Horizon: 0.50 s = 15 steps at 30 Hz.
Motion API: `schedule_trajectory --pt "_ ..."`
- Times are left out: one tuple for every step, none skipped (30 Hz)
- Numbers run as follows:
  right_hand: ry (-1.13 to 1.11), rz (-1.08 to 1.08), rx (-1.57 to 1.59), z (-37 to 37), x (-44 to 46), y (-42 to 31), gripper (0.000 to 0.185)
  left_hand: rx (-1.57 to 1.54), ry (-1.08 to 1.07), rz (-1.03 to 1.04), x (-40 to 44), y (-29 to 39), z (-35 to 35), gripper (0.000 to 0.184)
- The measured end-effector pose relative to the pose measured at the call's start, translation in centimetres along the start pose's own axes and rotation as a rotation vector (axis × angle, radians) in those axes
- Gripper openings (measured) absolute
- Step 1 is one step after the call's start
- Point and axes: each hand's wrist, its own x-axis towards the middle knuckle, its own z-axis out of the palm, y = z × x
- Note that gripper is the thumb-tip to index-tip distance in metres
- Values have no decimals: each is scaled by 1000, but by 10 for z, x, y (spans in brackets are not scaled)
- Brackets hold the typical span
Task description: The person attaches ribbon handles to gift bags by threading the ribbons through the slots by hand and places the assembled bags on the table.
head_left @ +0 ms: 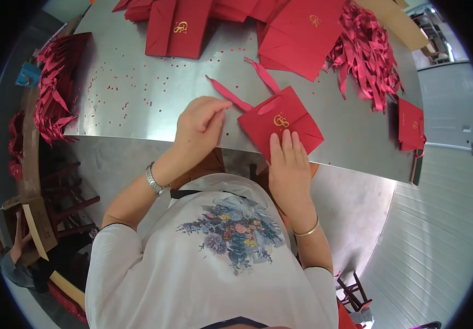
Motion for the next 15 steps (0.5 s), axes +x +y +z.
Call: schedule_trajectory --pt "84 14 108 -9 2 3 60 -43 1 -4 -4 4 0 21" --pt "171 29 216 -21 6 6 54 -67 -6 24 -8 9 1 21" --pt "277 54 336 -32 9 8 45 -93 -16 54 -10 14 2 22" --pt "269 211 588 -49 10 5 40 -134 -26 70 -11 17 5 21" --pt "262 370 837 -61 9 3 36 -144 -27 82 -10 21 5 21" --pt "321 359 1156 -62 11 7 33 -96 8 155 -5 29 4 21" --pt "365 446 1378 -56 14 6 33 -49 44 226 -1 35 5 21" --pt "409 532 1601 -44 17 3 32 -37 42 240 0 34 6 22" --pt "351 588 1693 -26 19 9 32 -49 42 250 2 33 9 22" --pt "212 672 1663 -20 24 15 32 45 24 239 4 32 11 23" --pt "75 755 1629 -15 29 22 33 141 6 229 6 28 14 23" --pt "-117 658 1219 -4 25 44 34 165 -27 210 2 14 21 24" --pt "21 667 1036 11 23 64 34 157 -26 221 0 7 23 24" --pt "148 670 852 19 23 79 35 214 -73 213 -4 1 24 24" --pt "196 775 829 -10 37 82 34 273 -123 203 -7 -1 24 24"
